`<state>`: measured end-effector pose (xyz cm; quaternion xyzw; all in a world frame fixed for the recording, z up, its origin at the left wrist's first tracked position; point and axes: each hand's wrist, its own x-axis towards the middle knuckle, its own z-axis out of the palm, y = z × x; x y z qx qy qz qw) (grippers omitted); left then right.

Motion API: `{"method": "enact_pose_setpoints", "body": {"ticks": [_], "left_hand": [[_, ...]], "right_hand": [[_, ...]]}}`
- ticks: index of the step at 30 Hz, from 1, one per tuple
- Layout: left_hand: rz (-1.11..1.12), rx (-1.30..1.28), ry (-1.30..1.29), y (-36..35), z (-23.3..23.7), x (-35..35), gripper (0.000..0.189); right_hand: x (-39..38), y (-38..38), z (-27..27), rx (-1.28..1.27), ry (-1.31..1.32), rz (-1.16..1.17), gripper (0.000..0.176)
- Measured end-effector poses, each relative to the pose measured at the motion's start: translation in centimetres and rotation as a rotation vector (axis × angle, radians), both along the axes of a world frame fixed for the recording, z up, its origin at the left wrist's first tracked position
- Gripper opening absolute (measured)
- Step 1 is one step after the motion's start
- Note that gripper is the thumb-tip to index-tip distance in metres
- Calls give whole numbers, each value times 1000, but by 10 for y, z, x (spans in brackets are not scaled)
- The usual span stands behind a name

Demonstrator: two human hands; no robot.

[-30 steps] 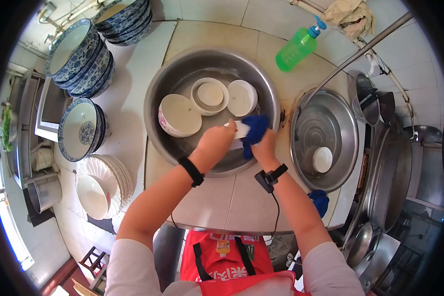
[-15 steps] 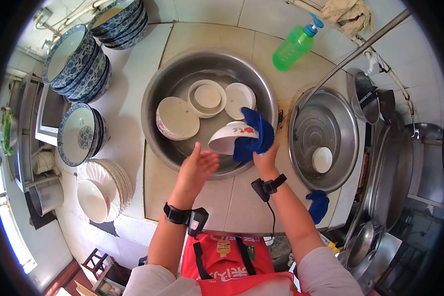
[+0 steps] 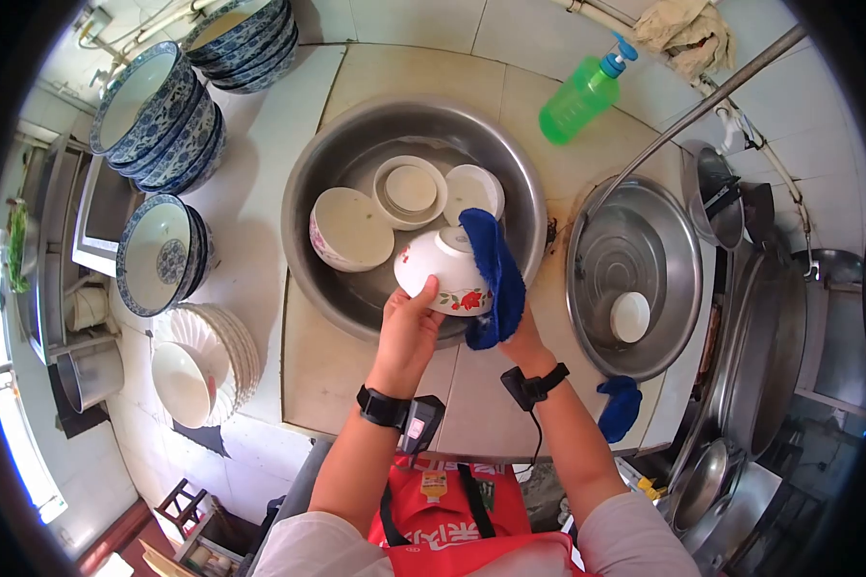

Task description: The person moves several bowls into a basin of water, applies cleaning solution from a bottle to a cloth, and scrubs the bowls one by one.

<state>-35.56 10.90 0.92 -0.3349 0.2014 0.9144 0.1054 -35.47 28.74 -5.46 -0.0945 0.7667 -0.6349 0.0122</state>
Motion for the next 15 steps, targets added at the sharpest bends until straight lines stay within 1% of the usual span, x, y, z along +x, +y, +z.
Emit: {"method": "enact_pose_setpoints", "body": {"ticks": [1,2,3,4,6,7,9,10,11,12,13,14,15], "left_hand": [[-55,-119,136,1,5,1,27],[-108,-239,274,3,8,2,29],[-152,-373,328,2,1,3,30],[-153,-372,329,3,-5,7,30],[-262,-602,399,7,-12,13,26],[-266,-601,399,8,-15,15,26],[-347,-752,460,10,-16,17,20],[-349,-754,458,6,-13,16,20],[-471,-970,524,-1,-10,14,19],[-596,-1185,587,-6,-3,11,17],[-599,-1184,585,-7,3,9,17],[-591,-1254,670,-8,9,6,14],[-580,-1324,758,-9,11,5,12]], "right_hand": [[-2,-9,31,59,56,72,71],[-3,-13,47,118,113,144,75],[1,-15,45,170,210,132,73],[3,-17,42,171,210,130,73],[7,-35,37,201,234,-79,72],[10,-43,40,234,231,-146,71],[8,-53,49,237,229,-165,70],[7,-55,51,239,227,-183,70],[6,-55,49,237,225,-184,70],[4,-57,49,158,105,-166,68],[1,-58,50,80,-14,-147,66],[-7,-56,52,80,-17,-148,66],[-23,-57,69,95,58,-163,63]]}}
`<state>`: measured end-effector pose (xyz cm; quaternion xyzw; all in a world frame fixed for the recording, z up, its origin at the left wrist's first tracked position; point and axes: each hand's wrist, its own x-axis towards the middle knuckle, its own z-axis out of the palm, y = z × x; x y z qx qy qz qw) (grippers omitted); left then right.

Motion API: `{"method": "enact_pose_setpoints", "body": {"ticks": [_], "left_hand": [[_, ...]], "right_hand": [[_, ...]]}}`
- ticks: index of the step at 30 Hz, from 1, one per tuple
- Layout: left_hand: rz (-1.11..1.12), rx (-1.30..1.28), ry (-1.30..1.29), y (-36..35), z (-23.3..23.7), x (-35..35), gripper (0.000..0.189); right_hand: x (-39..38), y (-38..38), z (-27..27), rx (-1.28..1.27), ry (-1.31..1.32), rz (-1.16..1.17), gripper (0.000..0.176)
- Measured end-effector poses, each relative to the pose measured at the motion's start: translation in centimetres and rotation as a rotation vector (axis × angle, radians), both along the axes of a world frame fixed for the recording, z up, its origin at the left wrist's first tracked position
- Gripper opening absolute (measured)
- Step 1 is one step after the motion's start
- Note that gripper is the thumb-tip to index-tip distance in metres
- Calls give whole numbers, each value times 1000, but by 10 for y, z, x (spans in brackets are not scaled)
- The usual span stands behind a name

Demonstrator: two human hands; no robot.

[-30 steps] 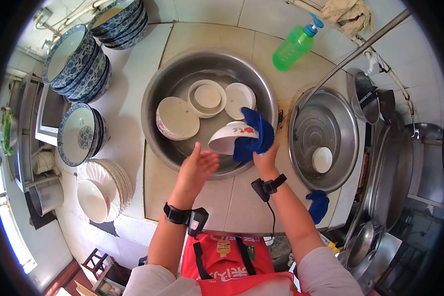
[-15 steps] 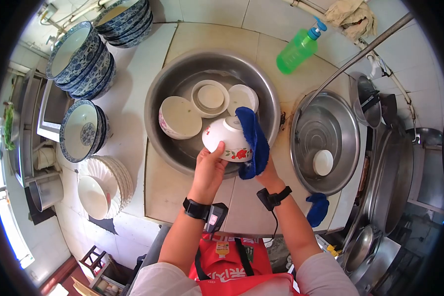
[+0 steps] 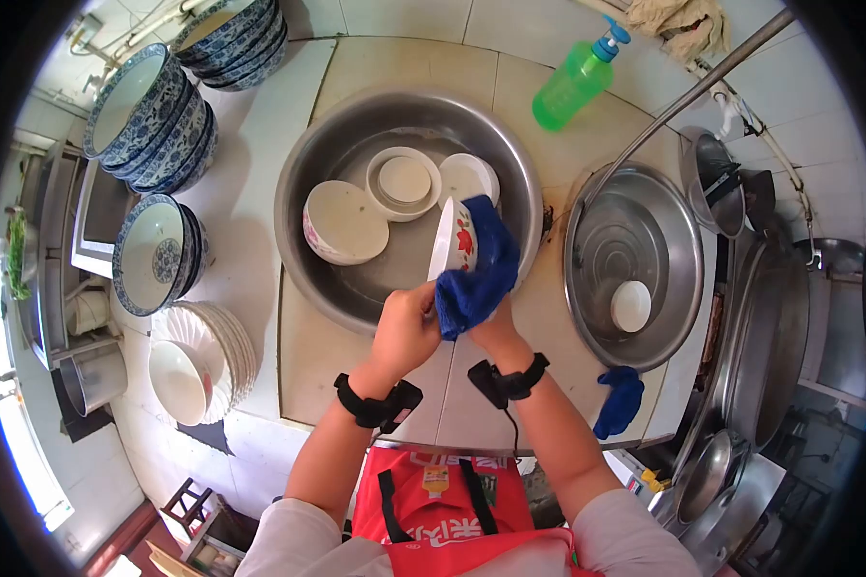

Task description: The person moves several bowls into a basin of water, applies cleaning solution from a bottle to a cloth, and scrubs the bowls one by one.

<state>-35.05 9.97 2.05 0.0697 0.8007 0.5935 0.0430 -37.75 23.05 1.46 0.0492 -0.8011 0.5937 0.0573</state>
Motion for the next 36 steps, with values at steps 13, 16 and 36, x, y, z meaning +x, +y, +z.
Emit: {"method": "enact_pose_setpoints", "body": {"ticks": [13,16,36], "left_hand": [[-79,-155,-12,24,9,25,25],[-14,-214,-40,27,-2,34,18],[345,661,-436,-6,9,17,23]], "right_hand": [[-31,44,-49,-628,-978,290,38],[-27,38,-62,-796,-972,182,35],[34,15,-62,-1150,-877,33,68]]}}
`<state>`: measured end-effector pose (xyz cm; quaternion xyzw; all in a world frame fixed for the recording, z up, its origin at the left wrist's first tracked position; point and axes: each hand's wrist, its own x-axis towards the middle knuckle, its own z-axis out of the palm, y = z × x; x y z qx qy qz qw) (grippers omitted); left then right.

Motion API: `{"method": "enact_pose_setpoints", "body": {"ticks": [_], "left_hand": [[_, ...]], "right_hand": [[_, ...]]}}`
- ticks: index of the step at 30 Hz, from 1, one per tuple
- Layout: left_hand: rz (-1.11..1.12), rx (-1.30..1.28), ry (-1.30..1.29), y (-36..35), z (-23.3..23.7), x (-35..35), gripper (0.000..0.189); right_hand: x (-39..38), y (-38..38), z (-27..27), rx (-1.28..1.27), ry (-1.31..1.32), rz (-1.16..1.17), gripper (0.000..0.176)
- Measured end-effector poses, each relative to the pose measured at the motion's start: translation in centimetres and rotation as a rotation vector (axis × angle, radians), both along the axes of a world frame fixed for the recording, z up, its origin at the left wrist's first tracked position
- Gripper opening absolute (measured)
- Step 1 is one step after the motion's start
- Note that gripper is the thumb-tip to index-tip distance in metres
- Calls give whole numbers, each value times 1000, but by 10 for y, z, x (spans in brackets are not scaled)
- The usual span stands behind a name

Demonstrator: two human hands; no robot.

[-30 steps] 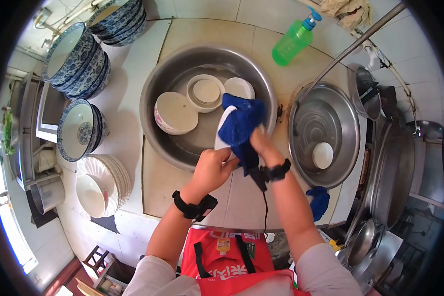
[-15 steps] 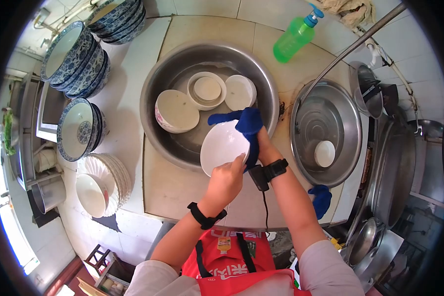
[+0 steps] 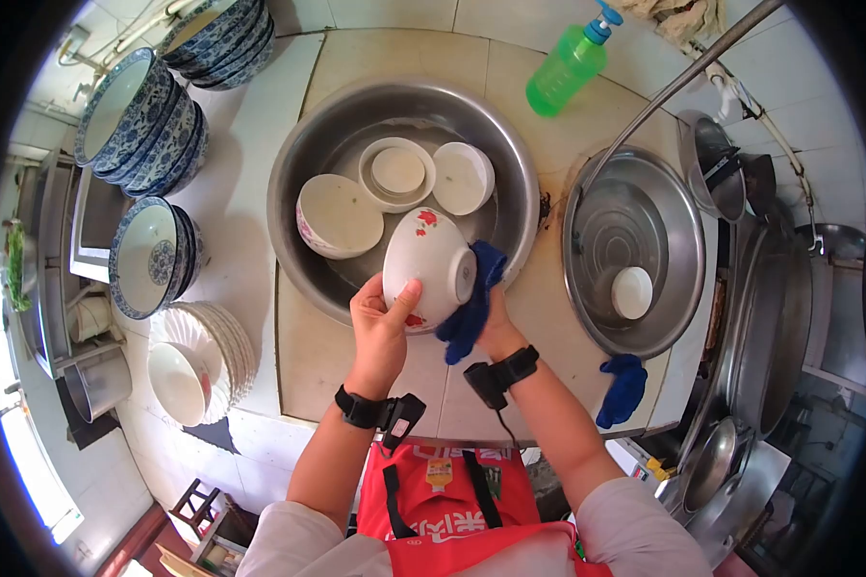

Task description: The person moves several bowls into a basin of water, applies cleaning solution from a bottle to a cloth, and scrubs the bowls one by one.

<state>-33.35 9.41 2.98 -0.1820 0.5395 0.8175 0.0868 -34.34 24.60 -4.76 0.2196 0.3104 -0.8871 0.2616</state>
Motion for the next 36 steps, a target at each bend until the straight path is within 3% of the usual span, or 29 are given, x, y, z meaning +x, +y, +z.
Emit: {"method": "enact_pose_setpoints", "body": {"ticks": [3,5,7,10,15,17,21,22,24,26,27,29,30,31,33,35,36], "left_hand": [[104,-2,65,9,-8,0,24],[-61,-220,259,13,-14,8,21],[-176,-350,258,8,-3,12,18],[-413,-680,627,5,10,12,24],[-499,-845,888,-4,4,8,26],[-693,-1010,1116,-9,2,6,21],[-825,-1135,1208,-7,2,8,21],[-849,-1170,1206,-9,-2,9,28],[-873,-1207,1207,-13,6,6,35],[-593,-1306,1130,-20,31,-1,43],[-593,-1307,1133,-21,25,-1,43],[-178,-567,71,-28,-5,4,55],[-296,-341,-56,-36,-34,1,58],[-290,-344,-52,-37,-49,-1,58],[-396,87,-285,-36,-60,-5,63],[-398,72,-265,-35,-59,-5,62],[-402,56,-251,-34,-55,-4,62]], "right_hand": [[2,-8,-10,-34,-8,-110,65],[6,-2,-12,-341,4,-80,60],[13,0,-1,-314,104,-79,58],[15,1,37,88,77,-152,60],[23,22,60,-25,18,-210,65],[25,31,67,-78,116,-136,65],[33,45,40,83,-155,-104,52],[33,48,27,163,-122,-73,41],[36,48,5,215,-71,-77,43],[34,49,2,268,-18,-83,46],[30,50,3,356,8,-48,46],[31,46,5,438,31,-7,46],[30,43,5,474,84,15,40],[28,40,6,510,140,36,34],[28,30,15,650,192,-31,32],[26,28,28,790,241,-98,31],[24,34,36,823,145,-65,39]]}}
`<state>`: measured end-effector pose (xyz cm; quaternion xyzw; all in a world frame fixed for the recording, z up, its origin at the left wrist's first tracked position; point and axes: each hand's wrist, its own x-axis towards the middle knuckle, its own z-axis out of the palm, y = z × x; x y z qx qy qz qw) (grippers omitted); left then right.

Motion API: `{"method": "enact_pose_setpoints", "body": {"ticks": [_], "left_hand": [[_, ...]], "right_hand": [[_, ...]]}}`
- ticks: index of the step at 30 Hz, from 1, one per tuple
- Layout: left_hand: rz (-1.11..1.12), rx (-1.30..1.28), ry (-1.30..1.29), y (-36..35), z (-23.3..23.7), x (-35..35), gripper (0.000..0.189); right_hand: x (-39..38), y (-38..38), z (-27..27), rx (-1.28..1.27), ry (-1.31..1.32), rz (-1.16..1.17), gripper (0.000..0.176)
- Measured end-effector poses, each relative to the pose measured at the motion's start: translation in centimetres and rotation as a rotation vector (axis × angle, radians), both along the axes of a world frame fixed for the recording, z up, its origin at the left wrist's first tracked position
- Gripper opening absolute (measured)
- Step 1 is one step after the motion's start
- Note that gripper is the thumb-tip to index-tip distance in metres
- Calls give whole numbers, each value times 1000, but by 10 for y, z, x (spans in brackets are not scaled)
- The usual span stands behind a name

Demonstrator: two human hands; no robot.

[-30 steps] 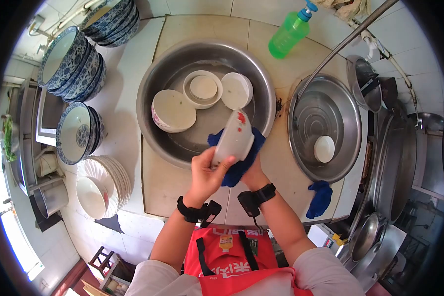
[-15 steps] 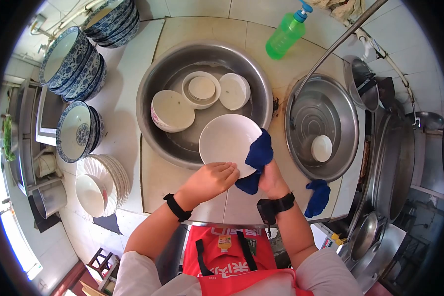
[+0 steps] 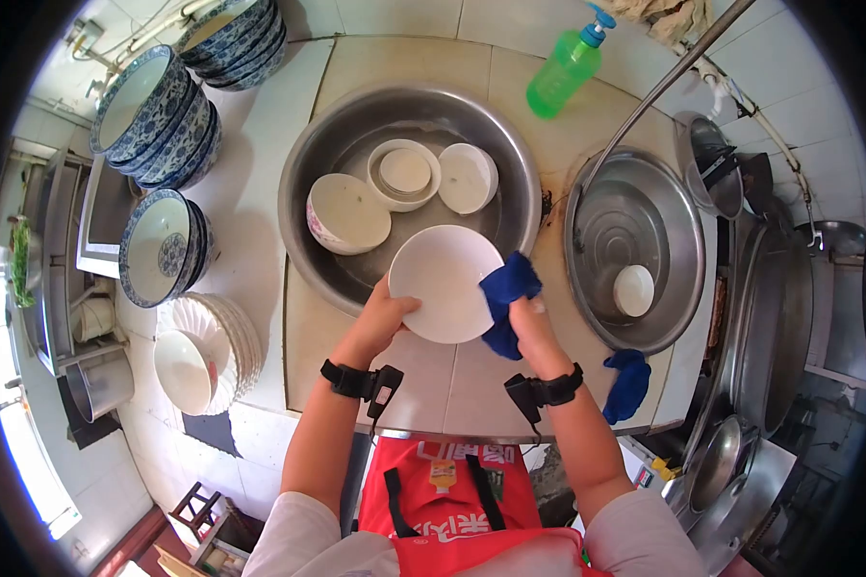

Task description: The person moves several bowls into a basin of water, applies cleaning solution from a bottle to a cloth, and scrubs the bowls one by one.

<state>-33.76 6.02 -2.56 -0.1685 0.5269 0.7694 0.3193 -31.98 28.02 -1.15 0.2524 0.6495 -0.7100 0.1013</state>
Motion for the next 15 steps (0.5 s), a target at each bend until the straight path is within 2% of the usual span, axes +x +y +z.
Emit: {"method": "enact_pose_setpoints", "body": {"ticks": [1,3,4,6,7,9,10,11,12,13,15], "left_hand": [[0,1,-1,1,3,0,62],[32,-160,65,4,8,-3,61],[30,-153,68,4,-7,-5,61],[48,-532,502,7,-50,-5,67],[43,-521,505,13,-41,-6,67],[59,-568,425,24,-20,-5,71],[52,-561,430,28,-4,-6,71],[20,-518,321,33,12,-5,74],[-14,-475,214,38,20,-3,77],[-28,-469,221,41,19,0,77],[-1,-670,520,46,4,6,79]], "right_hand": [[-1,5,9,31,-97,-10,48],[-2,8,25,94,17,29,46],[-1,8,31,192,149,48,42],[8,8,20,310,347,56,31],[8,1,16,320,347,49,31],[3,-23,8,452,537,-7,20],[1,-34,3,272,341,-20,24],[-3,-45,-4,89,145,-35,29],[-9,-57,-24,-5,138,-123,36],[-17,-67,-48,-99,135,-214,44],[-23,-78,-80,-103,334,-84,54]]}}
